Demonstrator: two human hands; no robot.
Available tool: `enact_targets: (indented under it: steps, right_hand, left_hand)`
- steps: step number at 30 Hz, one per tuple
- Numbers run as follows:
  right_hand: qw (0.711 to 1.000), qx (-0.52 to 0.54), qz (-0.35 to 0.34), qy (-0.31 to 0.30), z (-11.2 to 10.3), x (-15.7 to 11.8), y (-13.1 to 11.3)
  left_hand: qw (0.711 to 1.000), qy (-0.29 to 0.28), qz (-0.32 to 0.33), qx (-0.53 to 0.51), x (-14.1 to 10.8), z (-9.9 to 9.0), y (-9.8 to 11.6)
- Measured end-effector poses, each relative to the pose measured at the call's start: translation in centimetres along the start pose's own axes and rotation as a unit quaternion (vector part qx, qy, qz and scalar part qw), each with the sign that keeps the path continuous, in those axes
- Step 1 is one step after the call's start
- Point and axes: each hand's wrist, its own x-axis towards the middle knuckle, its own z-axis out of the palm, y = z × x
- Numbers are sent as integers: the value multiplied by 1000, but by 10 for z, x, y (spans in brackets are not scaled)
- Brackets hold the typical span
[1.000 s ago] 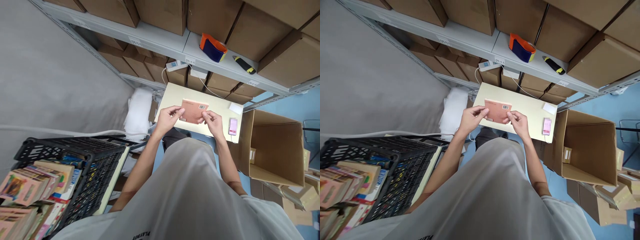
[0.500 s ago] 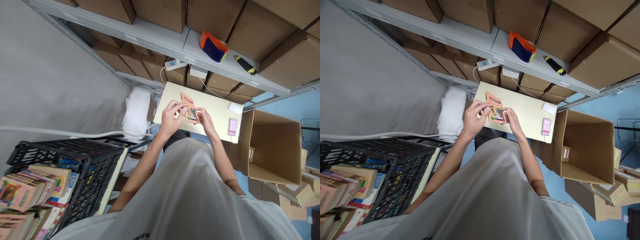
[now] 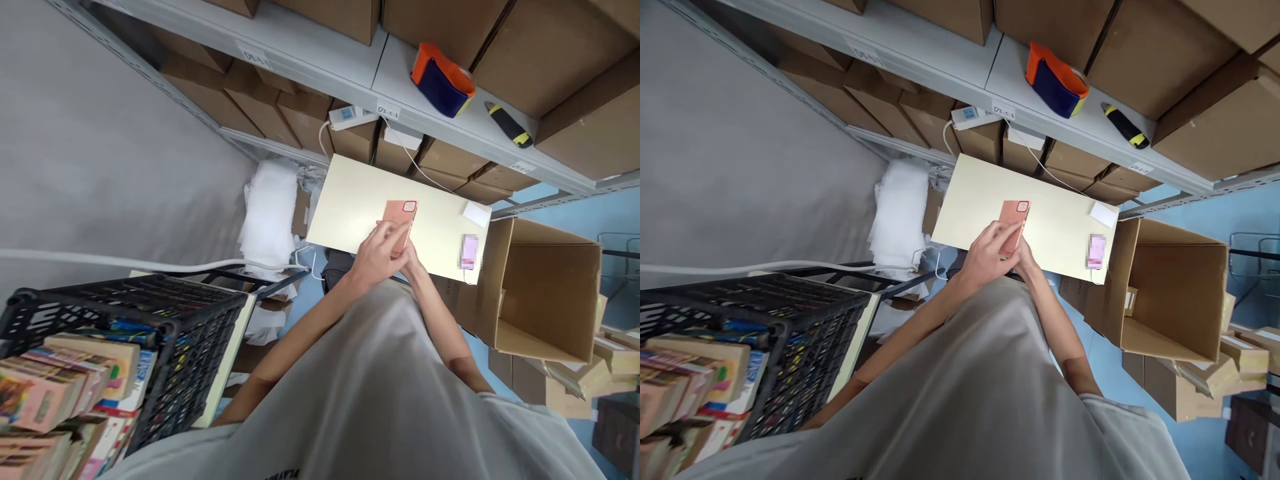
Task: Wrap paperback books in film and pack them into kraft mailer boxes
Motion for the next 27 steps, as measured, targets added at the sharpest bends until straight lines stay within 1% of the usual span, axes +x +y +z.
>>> enact_targets:
  steps: [2,4,7,9,11,14,17,20,22,24,26,27]
  right_hand:
    - [996,68,57,1,1,8,5]
    - [989,106,104,13,4,20,12]
    - [988,61,136,36,14,46,24]
    - [986,21,158,40,25,69,33]
    - [983,-5,176,41,39,97,42]
    - [981,-37,185,52,59,141,60]
    - [980,-68,162,88,71,179,84]
    - [978,-102,135,121,75,199,107]
    - [973,-139,126,136,78,198,115]
    - [957,-204,113,171,83,186,114]
    - [927,-299,69,217,94,169,105]
    - [908,-350,38,226,101,161,99]
  left_hand:
    - [996,29,-71,-48,-1,-9,-25]
    - [982,45,-158,-93,-3,-19,-60]
    - [953,41,-274,-119,-7,-27,-126]
    - [934,25,-340,-108,-7,-25,-169]
    - [921,9,-375,-103,-3,-19,-207]
    - [918,8,-385,-100,11,-8,-251]
    - [911,22,-400,-99,27,4,-282]
    - [908,32,-399,-119,37,11,-301]
    - [915,33,-382,-123,37,11,-308]
    - [928,38,-350,-118,30,3,-312]
    - [936,65,-325,-117,17,-10,-317]
    - [934,87,-324,-120,7,-19,-323]
